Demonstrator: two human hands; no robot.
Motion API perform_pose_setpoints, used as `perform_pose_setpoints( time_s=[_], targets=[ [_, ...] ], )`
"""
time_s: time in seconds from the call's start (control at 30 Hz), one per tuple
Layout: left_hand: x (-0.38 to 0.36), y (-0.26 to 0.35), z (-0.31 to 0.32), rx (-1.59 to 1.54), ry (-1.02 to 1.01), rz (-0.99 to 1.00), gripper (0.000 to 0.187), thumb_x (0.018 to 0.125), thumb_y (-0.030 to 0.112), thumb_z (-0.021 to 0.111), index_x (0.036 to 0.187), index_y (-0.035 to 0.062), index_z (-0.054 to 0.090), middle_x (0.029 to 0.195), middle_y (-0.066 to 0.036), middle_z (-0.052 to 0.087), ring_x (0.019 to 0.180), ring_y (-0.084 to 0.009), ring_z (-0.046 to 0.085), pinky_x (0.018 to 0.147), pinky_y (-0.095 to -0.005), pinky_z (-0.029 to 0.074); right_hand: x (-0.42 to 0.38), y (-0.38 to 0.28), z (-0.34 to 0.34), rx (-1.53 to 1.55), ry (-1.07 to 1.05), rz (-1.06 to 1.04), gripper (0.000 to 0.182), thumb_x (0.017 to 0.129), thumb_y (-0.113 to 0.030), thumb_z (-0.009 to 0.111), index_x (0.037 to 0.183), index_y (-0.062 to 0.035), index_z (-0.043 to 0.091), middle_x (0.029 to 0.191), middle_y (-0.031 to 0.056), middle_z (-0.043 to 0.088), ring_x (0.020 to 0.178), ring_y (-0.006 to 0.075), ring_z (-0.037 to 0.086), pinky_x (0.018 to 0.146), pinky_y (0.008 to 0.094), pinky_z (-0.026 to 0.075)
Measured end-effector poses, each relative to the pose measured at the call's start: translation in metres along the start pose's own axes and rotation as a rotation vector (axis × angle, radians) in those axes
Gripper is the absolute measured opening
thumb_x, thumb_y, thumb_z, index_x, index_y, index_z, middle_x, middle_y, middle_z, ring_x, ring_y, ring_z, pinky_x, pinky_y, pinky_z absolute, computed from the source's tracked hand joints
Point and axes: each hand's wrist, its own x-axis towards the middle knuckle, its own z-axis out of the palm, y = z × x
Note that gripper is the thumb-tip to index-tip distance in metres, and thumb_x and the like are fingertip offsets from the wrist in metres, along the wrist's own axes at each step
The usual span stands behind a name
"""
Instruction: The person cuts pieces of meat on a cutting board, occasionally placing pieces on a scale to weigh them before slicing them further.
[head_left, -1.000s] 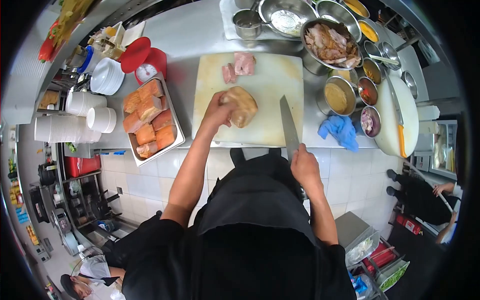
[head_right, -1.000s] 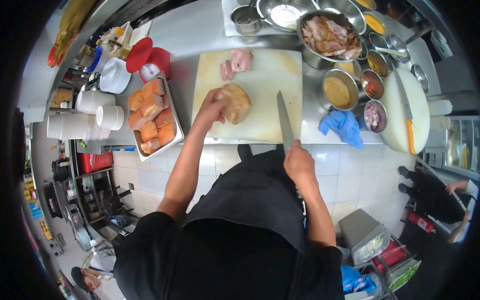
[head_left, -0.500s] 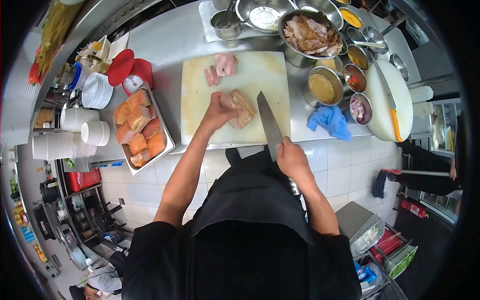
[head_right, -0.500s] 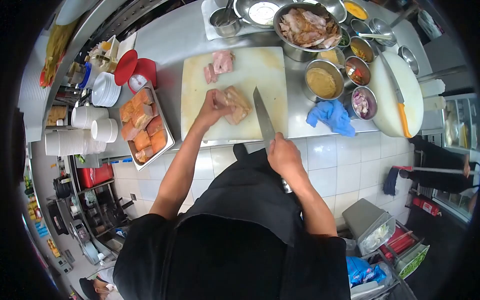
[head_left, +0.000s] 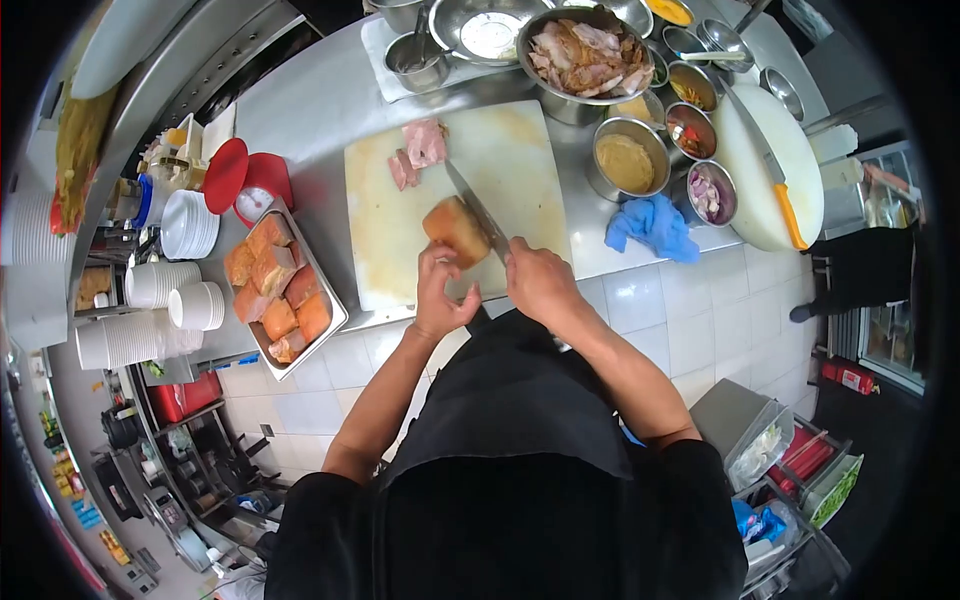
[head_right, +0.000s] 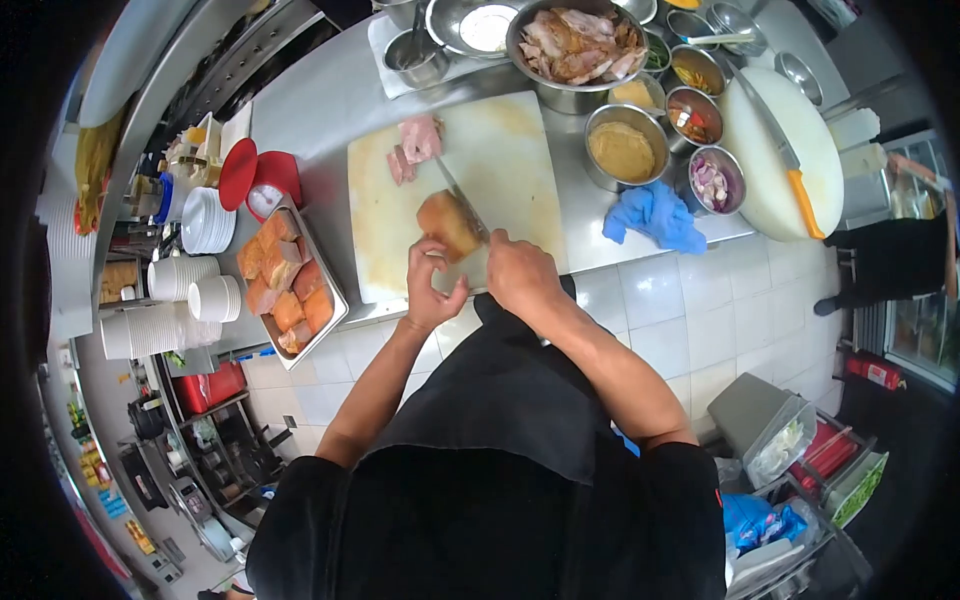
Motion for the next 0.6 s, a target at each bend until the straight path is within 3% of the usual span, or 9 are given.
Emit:
perform_pose_setpoints(
  time_s=[0.13,0.17,0.27,0.4,0.6],
  targets=[
    [-0.001,-0.009,-0.005,-0.130,0.149,-0.277,0.048,0.068,0.011,0.067,0.111,0.0035,0.047,0.118,-0.016,0.047,0.112,-0.0299,0.047,0.097,-0.0431,0.039,-0.013,0.000,-0.002,0.006,-0.076,0.022,0.017,0.094,-0.017,0.049,0.095,0.0002,0.051,0.072,0.0262,0.062,0.073,0.0465,0.061,0.068,0.0552,0.048],
    [0.013,-0.004,-0.011,-0.081,0.145,-0.298,0.056,0.070,0.013,0.065,0.122,0.0036,0.047,0.121,-0.016,0.047,0.115,-0.0289,0.046,0.097,-0.0411,0.040,-0.016,-0.002,-0.006,0.005,-0.081,0.024,0.017,0.094,-0.017,0.049,0.095,0.0002,0.051,0.072,0.0262,0.062,0.073,0.0465,0.061,0.068,0.0552,0.048],
    [0.041,-0.013,-0.012,-0.002,0.078,-0.299,0.058,0.070,0.010,0.062,0.125,0.0055,0.046,0.123,-0.015,0.046,0.115,-0.0289,0.046,0.096,-0.0398,0.040,-0.024,-0.008,-0.024,-0.030,-0.043,0.023,0.013,0.088,-0.010,0.050,0.093,0.0020,0.053,0.071,0.0240,0.064,0.070,0.0422,0.065,0.067,0.0519,0.052],
    [0.055,-0.030,-0.001,-0.009,-0.048,-0.292,0.048,0.064,0.008,0.058,0.111,0.0047,0.053,0.114,-0.017,0.048,0.109,-0.0327,0.047,0.093,-0.0404,0.041,-0.026,-0.010,-0.040,-0.034,-0.134,0.037,0.014,0.088,-0.009,0.050,0.094,0.0032,0.053,0.072,0.0249,0.064,0.074,0.0427,0.065,0.069,0.0519,0.052],
    [0.055,-0.039,0.010,0.008,0.012,-0.266,0.044,0.059,0.013,0.059,0.102,0.0080,0.056,0.106,-0.016,0.049,0.101,-0.0337,0.046,0.089,-0.0417,0.038,-0.010,-0.015,-0.040,-0.067,-0.338,0.093,0.018,0.085,-0.004,0.047,0.099,0.0070,0.050,0.085,0.0296,0.064,0.084,0.0451,0.065,0.076,0.0511,0.051]
  ],
)
